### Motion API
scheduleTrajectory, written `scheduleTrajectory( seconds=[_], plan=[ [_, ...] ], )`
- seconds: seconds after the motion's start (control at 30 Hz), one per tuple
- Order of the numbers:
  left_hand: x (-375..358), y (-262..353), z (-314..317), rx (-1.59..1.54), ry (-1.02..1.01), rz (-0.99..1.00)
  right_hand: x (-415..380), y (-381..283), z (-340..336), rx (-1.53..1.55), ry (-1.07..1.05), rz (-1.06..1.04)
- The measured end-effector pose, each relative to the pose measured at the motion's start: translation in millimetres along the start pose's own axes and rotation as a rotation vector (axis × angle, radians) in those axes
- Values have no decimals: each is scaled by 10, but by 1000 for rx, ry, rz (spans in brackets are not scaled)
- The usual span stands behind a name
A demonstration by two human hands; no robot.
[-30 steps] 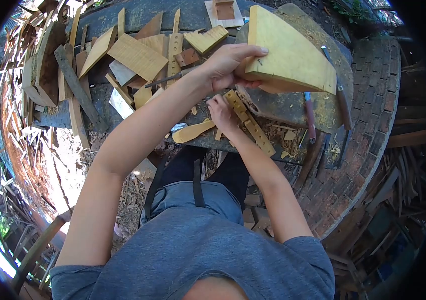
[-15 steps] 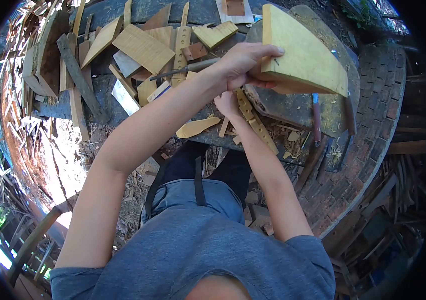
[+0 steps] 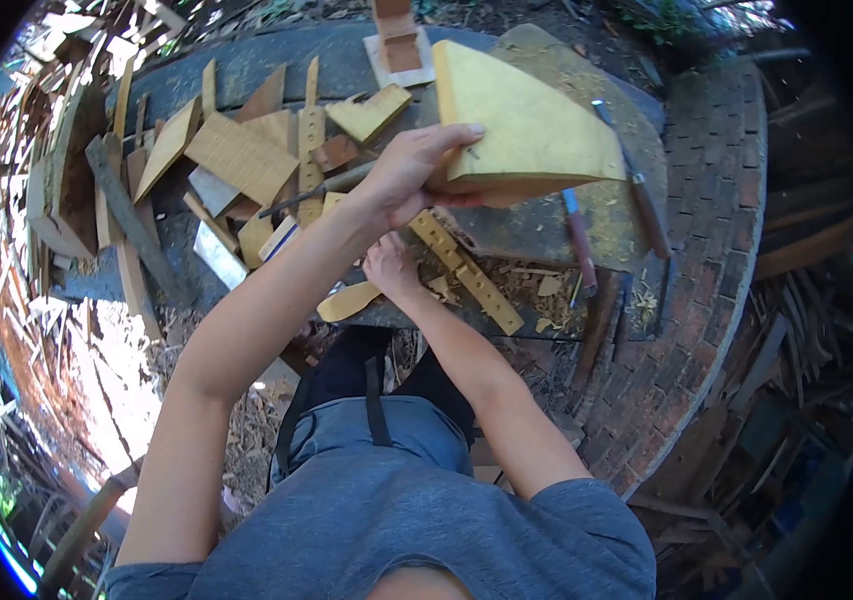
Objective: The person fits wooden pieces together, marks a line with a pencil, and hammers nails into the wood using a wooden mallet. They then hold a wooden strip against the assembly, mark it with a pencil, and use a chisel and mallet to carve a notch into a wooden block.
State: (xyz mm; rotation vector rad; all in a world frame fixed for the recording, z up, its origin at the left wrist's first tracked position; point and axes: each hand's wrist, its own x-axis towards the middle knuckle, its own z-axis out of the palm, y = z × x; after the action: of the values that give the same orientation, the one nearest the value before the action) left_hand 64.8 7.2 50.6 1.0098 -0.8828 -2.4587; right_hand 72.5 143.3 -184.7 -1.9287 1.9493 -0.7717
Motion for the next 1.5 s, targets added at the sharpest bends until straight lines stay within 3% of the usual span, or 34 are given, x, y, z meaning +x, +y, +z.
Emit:
scheduleTrajectory(
  seconds=[0.1, 0.17, 0.23, 0.4, 0.5, 0.53, 0.6, 0.73, 0.93, 1.0, 1.2, 1.3, 1.47, 1.5],
  plan=[
    [-90, 0, 126, 1, 56, 6, 38, -184, -609, 101, -16, 173],
    [-62, -54, 106, 22, 41, 9, -36, -263, -1244, 430, -83, 422],
    [-69, -54, 174, 55, 74, 43, -98, -359, -1921, 411, 145, 376],
    [-26, 13, 217, 146, 61, -3, 1, -364, -3228, 317, 438, 381],
    [57, 5, 179, 152, 79, 27, 330, -342, -3615, 127, 443, 143],
    [74, 11, 157, 158, 67, 28, 440, -310, -3653, 120, 453, 145],
    [97, 20, 104, 165, 68, 1, 652, -292, -3654, -28, 331, -44],
    [119, -1, 33, 84, 65, 31, 889, -241, -3445, -95, 188, -113],
    [117, 10, -15, 51, 53, 45, 1055, -175, -3158, -130, 326, -170],
    [118, 0, -43, 33, 35, 44, 1018, -192, -3096, -372, 359, -183],
    [185, 7, -72, 170, -128, 105, 1077, -37, -2941, -545, 577, -183],
    [194, 45, -95, 221, -207, 139, 1142, 10, -2900, -483, 615, -167],
    [190, 90, -51, 164, -159, 90, 1197, 23, -2986, -321, 616, -105],
    [180, 79, -34, 169, -136, 91, 1200, 27, -3080, -129, 540, -30]
  ],
)
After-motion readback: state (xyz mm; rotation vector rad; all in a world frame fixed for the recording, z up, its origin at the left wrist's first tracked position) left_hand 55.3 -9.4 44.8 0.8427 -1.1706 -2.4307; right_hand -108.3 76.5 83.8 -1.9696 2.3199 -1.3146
